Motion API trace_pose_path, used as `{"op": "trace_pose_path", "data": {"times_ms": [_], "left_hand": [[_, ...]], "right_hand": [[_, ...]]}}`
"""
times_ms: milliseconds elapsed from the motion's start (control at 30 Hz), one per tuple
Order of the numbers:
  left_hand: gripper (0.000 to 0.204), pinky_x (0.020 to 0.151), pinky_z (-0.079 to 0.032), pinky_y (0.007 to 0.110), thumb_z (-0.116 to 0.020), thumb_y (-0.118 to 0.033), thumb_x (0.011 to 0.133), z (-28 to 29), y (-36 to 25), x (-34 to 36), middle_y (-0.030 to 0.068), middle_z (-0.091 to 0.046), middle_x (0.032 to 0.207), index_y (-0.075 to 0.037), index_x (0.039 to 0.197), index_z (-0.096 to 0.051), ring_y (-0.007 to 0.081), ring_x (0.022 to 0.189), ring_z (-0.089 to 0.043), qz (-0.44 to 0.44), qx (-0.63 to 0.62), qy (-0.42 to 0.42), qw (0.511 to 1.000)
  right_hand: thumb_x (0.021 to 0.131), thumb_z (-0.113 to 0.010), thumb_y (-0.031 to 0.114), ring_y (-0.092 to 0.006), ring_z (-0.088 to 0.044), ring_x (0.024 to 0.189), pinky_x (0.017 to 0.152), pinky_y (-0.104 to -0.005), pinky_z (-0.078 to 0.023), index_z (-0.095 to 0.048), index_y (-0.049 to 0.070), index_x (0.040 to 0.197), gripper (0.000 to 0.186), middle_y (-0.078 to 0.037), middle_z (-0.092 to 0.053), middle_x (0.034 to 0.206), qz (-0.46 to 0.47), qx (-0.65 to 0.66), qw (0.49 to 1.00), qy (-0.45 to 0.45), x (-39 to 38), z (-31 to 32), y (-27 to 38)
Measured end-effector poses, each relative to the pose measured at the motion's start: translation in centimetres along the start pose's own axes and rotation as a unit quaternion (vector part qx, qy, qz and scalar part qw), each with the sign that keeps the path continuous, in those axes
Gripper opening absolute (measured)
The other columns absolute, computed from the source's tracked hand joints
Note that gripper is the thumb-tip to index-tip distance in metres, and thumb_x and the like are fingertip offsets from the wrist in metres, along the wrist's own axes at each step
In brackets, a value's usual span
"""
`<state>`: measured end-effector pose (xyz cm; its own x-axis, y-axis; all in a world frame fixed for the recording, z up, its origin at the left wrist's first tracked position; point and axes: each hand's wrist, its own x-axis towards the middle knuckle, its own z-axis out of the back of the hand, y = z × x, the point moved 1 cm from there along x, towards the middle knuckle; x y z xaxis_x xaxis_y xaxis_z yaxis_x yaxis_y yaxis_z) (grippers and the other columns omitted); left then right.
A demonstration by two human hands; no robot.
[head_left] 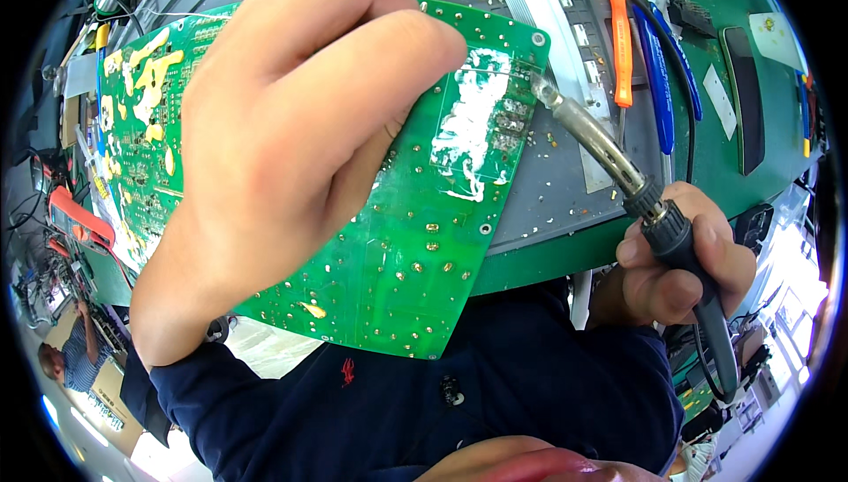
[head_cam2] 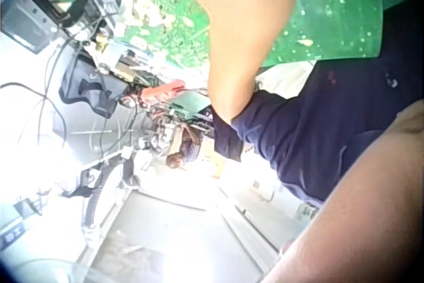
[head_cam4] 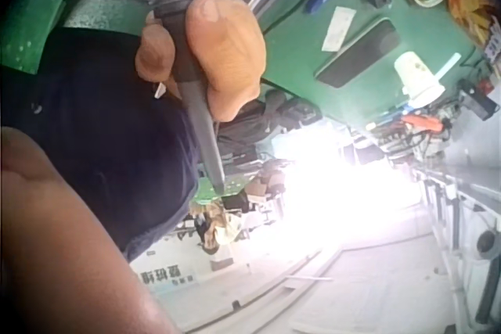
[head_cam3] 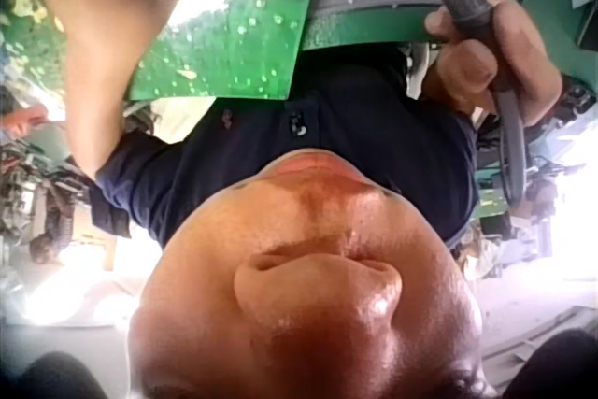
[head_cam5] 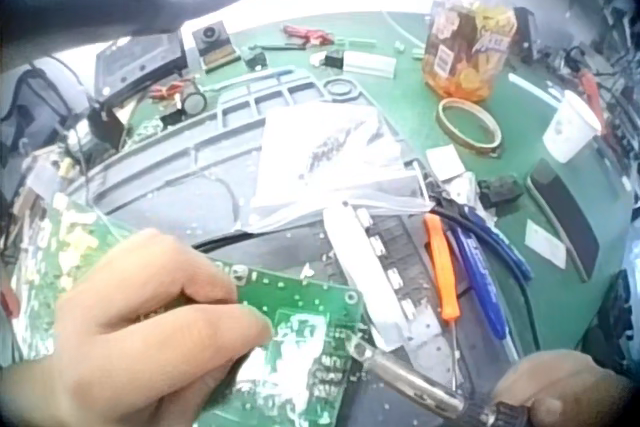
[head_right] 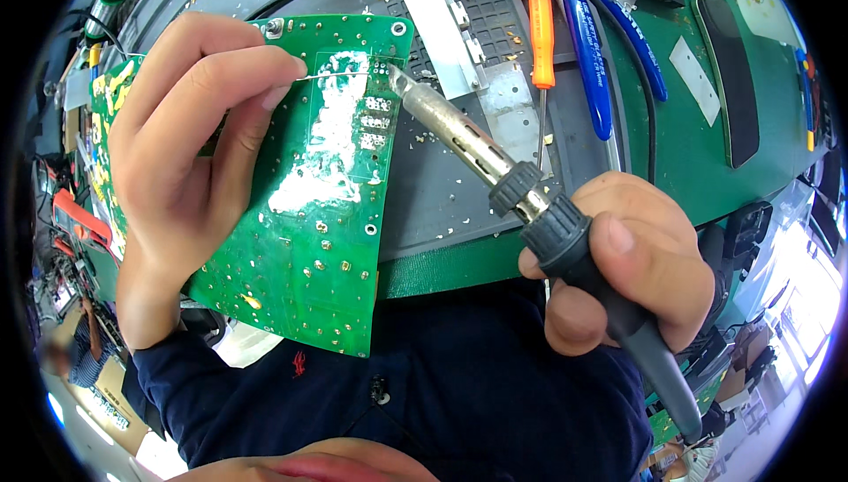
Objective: The person uses a soldering iron, solder wire, and a desoldering pump to work on a large green circuit board while seated at a workbench.
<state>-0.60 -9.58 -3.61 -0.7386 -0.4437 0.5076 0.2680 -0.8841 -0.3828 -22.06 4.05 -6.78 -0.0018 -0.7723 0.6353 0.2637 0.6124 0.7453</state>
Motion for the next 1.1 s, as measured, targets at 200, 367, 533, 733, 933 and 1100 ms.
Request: {"op": "trace_pose_path", "data": {"times_ms": [200,367,533,733,933,1100], "left_hand": [[0.018,0.057,-0.043,0.026,-0.064,0.011,0.070,0.9,0.0,1.0,0.0124,-0.056,0.081,0.003,0.086,-0.062,0.0208,0.066,-0.055,-0.014,0.005,0.072,0.997],[0.018,0.057,-0.043,0.025,-0.064,0.011,0.070,0.7,0.1,1.0,0.0121,-0.056,0.082,0.002,0.086,-0.063,0.0204,0.066,-0.055,-0.028,0.010,0.050,0.998],[0.019,0.057,-0.043,0.025,-0.065,0.010,0.069,0.9,0.3,1.2,0.0116,-0.056,0.082,0.002,0.086,-0.064,0.0194,0.065,-0.055,-0.028,0.018,0.084,0.996],[0.019,0.057,-0.043,0.025,-0.065,0.011,0.069,0.6,0.1,0.7,0.0112,-0.056,0.083,0.002,0.085,-0.064,0.0185,0.065,-0.055,-0.022,0.017,0.039,0.999],[0.019,0.057,-0.043,0.025,-0.066,0.010,0.068,0.9,0.2,1.2,0.0113,-0.056,0.084,0.001,0.085,-0.065,0.0187,0.065,-0.055,-0.026,0.019,0.078,0.996],[0.019,0.057,-0.043,0.025,-0.066,0.009,0.068,1.0,0.1,1.2,0.0113,-0.056,0.083,0.001,0.086,-0.065,0.0191,0.065,-0.055,-0.023,0.020,0.082,0.996]], "right_hand": [[0.089,-0.063,0.024,-0.0166,-0.057,0.052,0.045,-0.0282,-0.045,-0.043,-0.002,0.114,0.042,-0.008,-0.060,0.068,0.008,-0.019,0.999,0.039,0.2,0.3,0.0],[0.093,-0.054,0.028,-0.0136,-0.056,0.051,0.044,-0.0263,-0.040,-0.043,0.001,0.119,0.040,-0.007,-0.060,0.065,0.011,-0.054,0.997,0.049,0.3,0.1,0.2],[0.096,-0.049,0.030,-0.0118,-0.055,0.051,0.046,-0.0256,-0.038,-0.042,0.003,0.122,0.039,-0.006,-0.060,0.065,0.006,-0.087,0.995,0.055,0.1,-0.1,0.4],[0.096,-0.049,0.030,-0.0121,-0.055,0.051,0.046,-0.0259,-0.039,-0.042,0.004,0.123,0.038,-0.006,-0.060,0.066,0.006,-0.088,0.994,0.059,0.2,-0.1,0.5],[0.096,-0.049,0.029,-0.0120,-0.055,0.051,0.046,-0.0257,-0.039,-0.042,0.003,0.123,0.038,-0.005,-0.060,0.066,0.008,-0.095,0.994,0.062,0.2,-0.1,0.4],[0.096,-0.049,0.028,-0.0119,-0.054,0.050,0.046,-0.0256,-0.039,-0.044,0.002,0.120,0.036,-0.005,-0.059,0.064,0.016,-0.097,0.994,0.050,0.2,-0.2,0.4]]}}
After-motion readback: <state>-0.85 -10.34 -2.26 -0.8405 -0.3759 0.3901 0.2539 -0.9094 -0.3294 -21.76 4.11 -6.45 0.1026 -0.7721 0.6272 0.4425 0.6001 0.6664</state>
